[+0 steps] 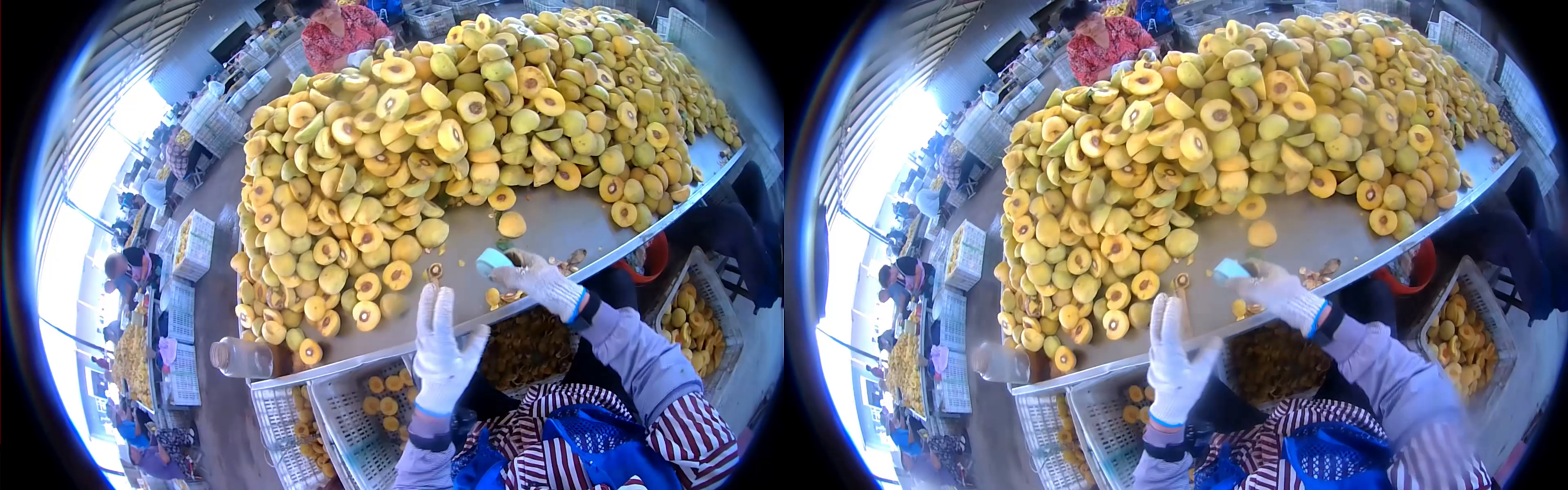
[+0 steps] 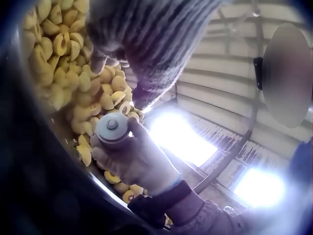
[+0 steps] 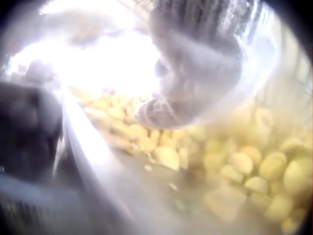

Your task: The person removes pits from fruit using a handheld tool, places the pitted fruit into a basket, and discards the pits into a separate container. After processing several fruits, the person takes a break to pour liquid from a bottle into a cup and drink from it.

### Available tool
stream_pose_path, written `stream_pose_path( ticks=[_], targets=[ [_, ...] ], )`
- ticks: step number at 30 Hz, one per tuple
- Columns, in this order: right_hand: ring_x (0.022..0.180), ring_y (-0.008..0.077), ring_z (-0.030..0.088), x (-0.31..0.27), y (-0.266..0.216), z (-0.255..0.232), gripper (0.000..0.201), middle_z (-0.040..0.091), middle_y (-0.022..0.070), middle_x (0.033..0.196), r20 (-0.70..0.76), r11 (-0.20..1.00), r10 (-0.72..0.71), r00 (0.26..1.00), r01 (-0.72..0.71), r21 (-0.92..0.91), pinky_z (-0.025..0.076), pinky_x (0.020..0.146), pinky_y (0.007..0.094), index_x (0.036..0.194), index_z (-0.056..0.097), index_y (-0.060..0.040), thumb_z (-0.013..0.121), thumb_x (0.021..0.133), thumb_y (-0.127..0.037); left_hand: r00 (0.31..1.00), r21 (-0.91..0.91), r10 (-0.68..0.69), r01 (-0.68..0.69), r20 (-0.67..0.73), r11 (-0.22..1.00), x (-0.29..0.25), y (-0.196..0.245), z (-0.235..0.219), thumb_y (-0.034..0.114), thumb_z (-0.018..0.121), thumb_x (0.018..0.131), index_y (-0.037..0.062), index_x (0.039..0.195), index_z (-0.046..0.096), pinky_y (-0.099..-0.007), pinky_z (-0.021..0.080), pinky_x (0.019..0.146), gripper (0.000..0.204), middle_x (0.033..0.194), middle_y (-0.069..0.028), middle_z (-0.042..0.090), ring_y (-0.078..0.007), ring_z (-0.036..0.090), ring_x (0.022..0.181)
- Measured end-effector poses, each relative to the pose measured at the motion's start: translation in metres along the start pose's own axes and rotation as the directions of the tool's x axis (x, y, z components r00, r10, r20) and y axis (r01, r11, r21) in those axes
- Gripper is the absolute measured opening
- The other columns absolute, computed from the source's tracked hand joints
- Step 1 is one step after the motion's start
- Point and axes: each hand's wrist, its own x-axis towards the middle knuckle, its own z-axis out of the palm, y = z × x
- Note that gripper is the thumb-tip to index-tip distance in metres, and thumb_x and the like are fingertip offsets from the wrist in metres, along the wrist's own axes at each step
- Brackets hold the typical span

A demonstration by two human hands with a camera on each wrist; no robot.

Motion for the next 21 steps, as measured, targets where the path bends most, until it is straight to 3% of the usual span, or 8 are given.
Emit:
stream_pose_path(
  ticks=[2,7,9,11,14,17,19,21],
  targets=[
    [0.092,0.0126,0.060,-0.022,-0.006,0.011,0.047,0.066,0.0087,0.101,0.121,0.990,-0.055,0.991,0.038,0.137,0.049,0.082,0.0259,0.120,0.058,0.0043,0.067,0.089,-0.030,0.996,-0.046,0.082,-0.083,-0.034,0.995,0.005,0.005,0.014,0.016,0.086,0.066,0.0024,0.142,0.038,-0.0512,0.047,0.098,0.091,0.139,-0.0336,0.040,-0.0530,0.048,0.121],
    [0.100,0.0157,0.062,-0.053,-0.006,0.041,0.045,0.063,0.0097,0.115,0.221,0.970,-0.046,0.974,-0.010,0.244,0.050,0.087,0.0282,0.130,0.051,0.0021,0.065,0.094,-0.020,0.992,-0.016,0.046,-0.044,0.116,0.999,0.003,0.004,0.005,0.011,0.083,0.064,0.0054,0.141,0.042,-0.0416,0.048,0.099,0.087,0.138,-0.0210,0.048,-0.0385,0.052,0.123],
    [0.104,0.0196,0.064,-0.048,0.006,0.050,0.045,0.062,0.0118,0.116,0.280,0.902,-0.040,0.959,-0.086,0.424,0.052,0.089,0.0289,0.132,0.048,0.0021,0.064,0.095,-0.018,0.999,-0.053,0.011,-0.013,-0.037,0.999,0.001,-0.006,-0.014,0.011,0.082,0.068,0.0003,0.138,0.043,-0.0379,0.050,0.095,0.081,0.135,-0.0222,0.050,-0.0374,0.057,0.116],
    [0.105,0.0219,0.065,-0.056,-0.005,0.050,0.042,0.062,0.0130,0.117,0.363,0.819,-0.006,0.932,-0.203,0.536,0.052,0.090,0.0295,0.131,0.048,0.0023,0.062,0.095,-0.017,0.939,0.018,-0.338,0.340,-0.067,0.940,0.010,-0.020,-0.063,0.016,0.083,0.072,-0.0011,0.138,0.043,-0.0408,0.046,0.102,0.079,0.134,-0.0240,0.052,-0.0370,0.052,0.125],
    [0.097,0.0274,0.068,-0.055,0.010,0.037,0.039,0.062,0.0159,0.117,0.320,0.892,-0.004,0.947,-0.141,0.428,0.055,0.090,0.0384,0.132,0.046,-0.0011,0.057,0.097,-0.015,0.880,0.394,-0.133,0.334,-0.456,0.857,0.011,-0.087,-0.152,0.021,0.082,0.074,0.0013,0.139,0.044,-0.0417,0.044,0.104,0.078,0.136,-0.0244,0.048,-0.0364,0.052,0.125],
    [0.094,0.0256,0.069,-0.056,0.029,0.024,0.031,0.065,0.0145,0.112,0.218,0.922,0.035,0.975,-0.116,0.370,0.056,0.086,0.0358,0.126,0.052,-0.0018,0.055,0.098,-0.015,0.842,0.615,-0.092,0.458,-0.531,0.642,0.006,-0.152,-0.251,0.021,0.076,0.080,0.0079,0.145,0.038,-0.0449,0.040,0.106,0.076,0.139,-0.0220,0.046,-0.0379,0.049,0.126],
    [0.093,0.0244,0.069,-0.058,0.042,0.014,0.029,0.066,0.0134,0.109,0.139,0.925,0.103,0.985,-0.146,0.352,0.057,0.083,0.0345,0.124,0.054,-0.0022,0.055,0.098,-0.015,0.814,0.705,-0.132,0.561,-0.566,0.435,0.005,-0.180,-0.299,0.027,0.069,0.086,0.0114,0.147,0.036,-0.0456,0.040,0.106,0.072,0.140,-0.0212,0.046,-0.0394,0.048,0.126],
    [0.090,0.0230,0.069,-0.062,0.050,0.008,0.026,0.067,0.0127,0.107,0.081,0.931,0.140,0.987,-0.159,0.330,0.058,0.079,0.0334,0.122,0.055,-0.0030,0.054,0.098,-0.015,0.740,0.603,-0.332,0.670,-0.585,0.433,0.002,-0.209,-0.335,0.032,0.067,0.087,0.0127,0.148,0.035,-0.0465,0.040,0.105,0.071,0.141,-0.0215,0.045,-0.0399,0.048,0.127]
  ],
)
